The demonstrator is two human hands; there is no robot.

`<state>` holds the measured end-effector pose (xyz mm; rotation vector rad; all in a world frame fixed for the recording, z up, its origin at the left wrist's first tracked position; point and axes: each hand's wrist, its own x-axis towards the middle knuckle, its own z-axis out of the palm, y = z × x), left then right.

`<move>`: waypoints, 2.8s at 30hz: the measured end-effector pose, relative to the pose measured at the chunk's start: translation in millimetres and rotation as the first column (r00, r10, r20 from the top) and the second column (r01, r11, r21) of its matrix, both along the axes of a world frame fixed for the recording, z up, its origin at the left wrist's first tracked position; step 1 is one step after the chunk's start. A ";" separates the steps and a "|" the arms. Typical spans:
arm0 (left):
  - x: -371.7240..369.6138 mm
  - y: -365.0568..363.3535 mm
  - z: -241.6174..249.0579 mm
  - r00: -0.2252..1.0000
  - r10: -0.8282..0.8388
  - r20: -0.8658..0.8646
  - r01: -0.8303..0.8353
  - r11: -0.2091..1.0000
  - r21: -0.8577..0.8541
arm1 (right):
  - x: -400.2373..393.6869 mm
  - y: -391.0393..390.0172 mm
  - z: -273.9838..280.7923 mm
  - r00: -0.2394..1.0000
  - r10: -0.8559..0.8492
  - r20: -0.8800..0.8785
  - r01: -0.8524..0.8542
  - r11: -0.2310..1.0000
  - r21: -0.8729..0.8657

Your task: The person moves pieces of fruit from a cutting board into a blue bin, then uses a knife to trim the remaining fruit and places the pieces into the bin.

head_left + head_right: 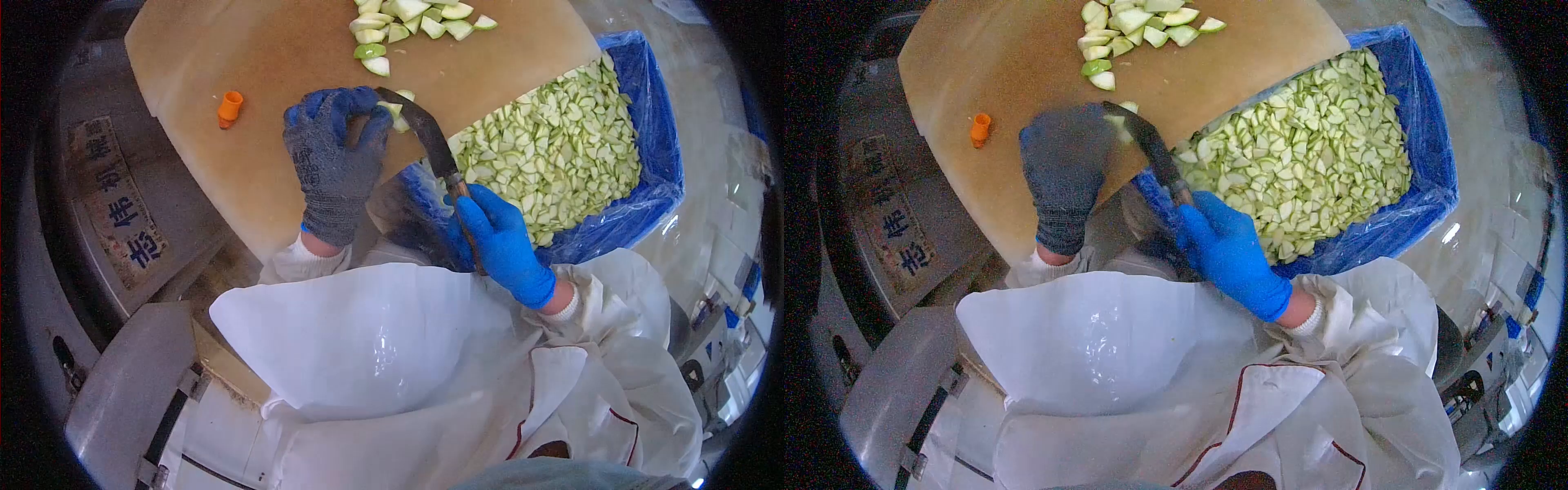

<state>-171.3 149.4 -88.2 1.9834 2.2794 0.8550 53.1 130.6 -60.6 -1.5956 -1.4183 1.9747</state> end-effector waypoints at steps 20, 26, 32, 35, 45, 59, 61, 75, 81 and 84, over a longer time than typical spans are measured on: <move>-12.3 -3.3 16.8 0.968 -0.038 0.248 0.044 0.999 -0.018 | 22.9 36.4 -2.6 0.976 0.216 0.008 -0.216 0.976 0.032; -9.6 -10.1 22.7 0.937 -0.050 0.345 0.043 0.999 0.027 | 46.7 19.6 -14.2 0.931 0.272 0.245 -0.365 0.745 0.559; -7.6 -5.3 17.0 0.989 -0.071 0.133 0.065 0.997 0.048 | 48.5 30.7 -0.2 0.994 -0.002 -0.112 -0.009 0.995 -0.099; -7.4 -5.0 15.1 0.986 -0.055 0.156 0.047 0.997 0.054 | 45.6 26.4 -16.6 0.991 -0.052 -0.123 0.035 0.990 -0.134; -8.6 -6.1 8.5 0.994 -0.062 0.085 0.056 0.996 0.067 | 35.7 16.4 -23.6 0.993 -0.009 -0.117 -0.004 0.993 -0.117; -7.9 -2.7 4.8 0.998 -0.053 0.016 0.052 0.998 0.037 | 3.8 11.3 -0.5 0.999 -0.006 -0.048 0.000 0.992 -0.129; -7.5 -2.8 4.8 0.998 -0.056 0.027 0.054 0.996 0.071 | -5.7 12.3 5.7 0.998 -0.036 -0.060 0.025 0.983 -0.182; -5.5 -1.5 2.5 0.998 -0.023 0.055 0.019 0.997 0.071 | -18.8 -4.6 2.1 0.999 -0.042 -0.029 0.039 0.996 -0.076; -6.5 0.0 -2.6 0.996 0.076 0.042 -0.076 0.997 -0.002 | -14.8 -3.9 -14.0 0.999 0.044 -0.017 -0.043 0.998 0.041; -11.5 0.2 -3.8 0.995 0.058 0.076 -0.061 0.997 0.036 | -12.8 2.2 -13.2 0.995 0.093 -0.044 -0.096 0.993 -0.065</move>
